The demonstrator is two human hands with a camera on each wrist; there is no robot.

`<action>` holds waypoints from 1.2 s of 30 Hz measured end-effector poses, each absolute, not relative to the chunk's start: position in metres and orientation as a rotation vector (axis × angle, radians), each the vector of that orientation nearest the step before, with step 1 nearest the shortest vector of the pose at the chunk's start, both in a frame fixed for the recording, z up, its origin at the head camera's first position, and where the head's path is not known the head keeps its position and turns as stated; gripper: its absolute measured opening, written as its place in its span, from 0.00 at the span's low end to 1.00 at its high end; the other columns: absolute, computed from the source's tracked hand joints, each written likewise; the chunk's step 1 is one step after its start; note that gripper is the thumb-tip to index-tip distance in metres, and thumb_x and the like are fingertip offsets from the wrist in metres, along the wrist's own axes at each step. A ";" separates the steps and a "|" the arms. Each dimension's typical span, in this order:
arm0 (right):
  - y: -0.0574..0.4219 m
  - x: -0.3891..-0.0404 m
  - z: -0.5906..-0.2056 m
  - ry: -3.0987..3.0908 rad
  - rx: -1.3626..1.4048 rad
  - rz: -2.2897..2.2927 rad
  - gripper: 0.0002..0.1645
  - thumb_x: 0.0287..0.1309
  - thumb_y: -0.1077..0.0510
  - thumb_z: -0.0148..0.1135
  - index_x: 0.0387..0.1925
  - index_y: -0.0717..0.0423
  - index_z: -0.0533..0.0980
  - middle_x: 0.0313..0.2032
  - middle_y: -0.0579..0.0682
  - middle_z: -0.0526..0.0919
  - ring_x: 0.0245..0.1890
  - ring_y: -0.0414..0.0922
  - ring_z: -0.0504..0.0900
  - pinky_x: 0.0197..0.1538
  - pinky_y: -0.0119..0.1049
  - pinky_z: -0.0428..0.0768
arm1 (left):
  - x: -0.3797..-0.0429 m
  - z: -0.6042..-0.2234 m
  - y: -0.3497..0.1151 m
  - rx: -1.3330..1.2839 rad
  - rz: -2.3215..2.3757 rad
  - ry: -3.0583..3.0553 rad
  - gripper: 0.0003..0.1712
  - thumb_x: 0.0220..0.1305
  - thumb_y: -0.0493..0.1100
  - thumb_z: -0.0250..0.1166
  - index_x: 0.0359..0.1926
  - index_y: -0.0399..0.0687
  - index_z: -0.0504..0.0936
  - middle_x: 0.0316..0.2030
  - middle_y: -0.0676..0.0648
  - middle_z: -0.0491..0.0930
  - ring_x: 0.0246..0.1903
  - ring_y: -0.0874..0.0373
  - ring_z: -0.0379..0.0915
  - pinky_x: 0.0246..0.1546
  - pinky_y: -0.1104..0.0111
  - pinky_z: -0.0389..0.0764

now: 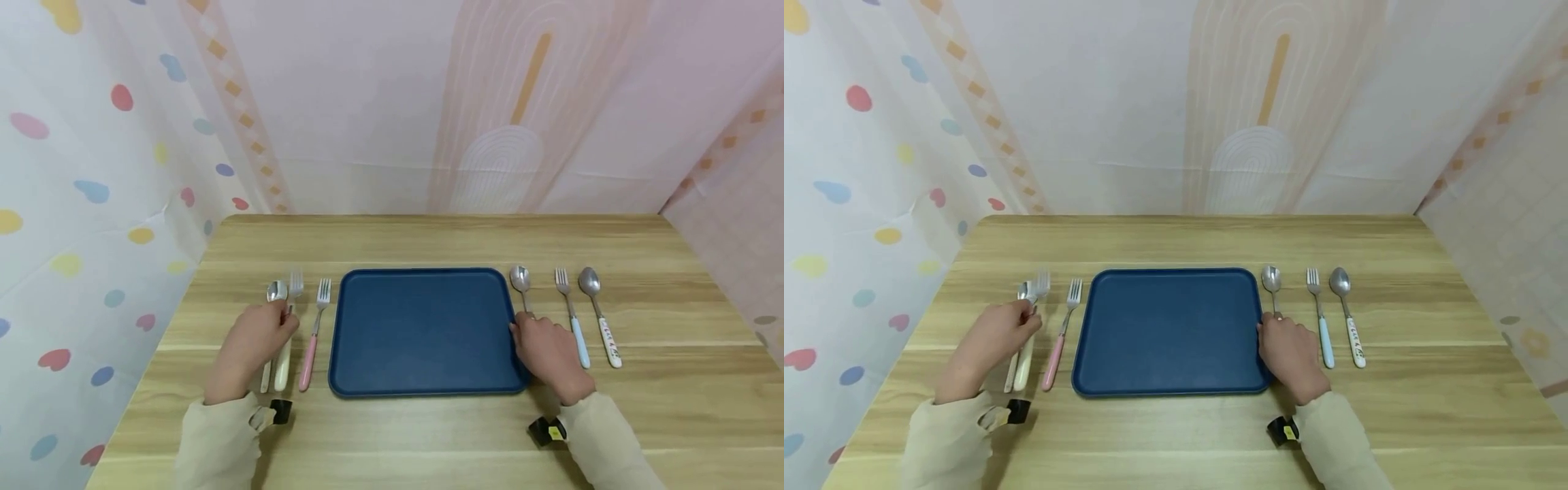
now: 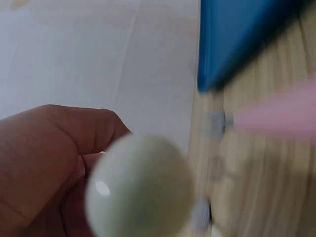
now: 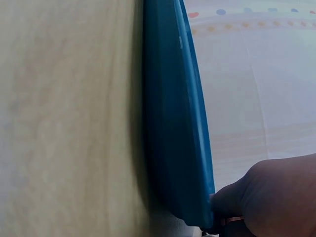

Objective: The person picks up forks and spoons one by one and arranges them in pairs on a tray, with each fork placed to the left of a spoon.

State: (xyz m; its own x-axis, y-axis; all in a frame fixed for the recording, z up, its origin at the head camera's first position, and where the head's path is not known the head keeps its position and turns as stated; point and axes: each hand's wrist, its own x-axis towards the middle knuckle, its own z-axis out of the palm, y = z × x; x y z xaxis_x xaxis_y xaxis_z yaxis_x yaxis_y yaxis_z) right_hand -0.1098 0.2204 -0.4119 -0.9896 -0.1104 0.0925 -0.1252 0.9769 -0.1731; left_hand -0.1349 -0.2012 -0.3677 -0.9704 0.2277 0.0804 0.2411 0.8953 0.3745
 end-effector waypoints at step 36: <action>0.220 -0.108 -0.412 -3.017 0.187 0.319 0.14 0.61 0.55 0.55 0.20 0.55 0.69 0.11 0.48 0.66 0.09 0.44 0.64 0.12 0.37 0.62 | -0.153 -0.401 -0.109 -0.270 -0.374 -3.181 0.18 0.59 0.42 0.54 0.13 0.47 0.68 0.12 0.48 0.65 0.12 0.54 0.64 0.10 0.61 0.65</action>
State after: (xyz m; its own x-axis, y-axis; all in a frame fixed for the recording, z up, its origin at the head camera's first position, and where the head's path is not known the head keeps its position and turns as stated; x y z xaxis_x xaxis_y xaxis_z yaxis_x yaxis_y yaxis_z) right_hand -0.1082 0.2196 -0.4122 -0.9873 -0.1109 0.1135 -0.1323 0.9705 -0.2018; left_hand -0.1526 -0.1090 -0.4009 -0.9833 0.1743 -0.0520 0.1575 0.9589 0.2358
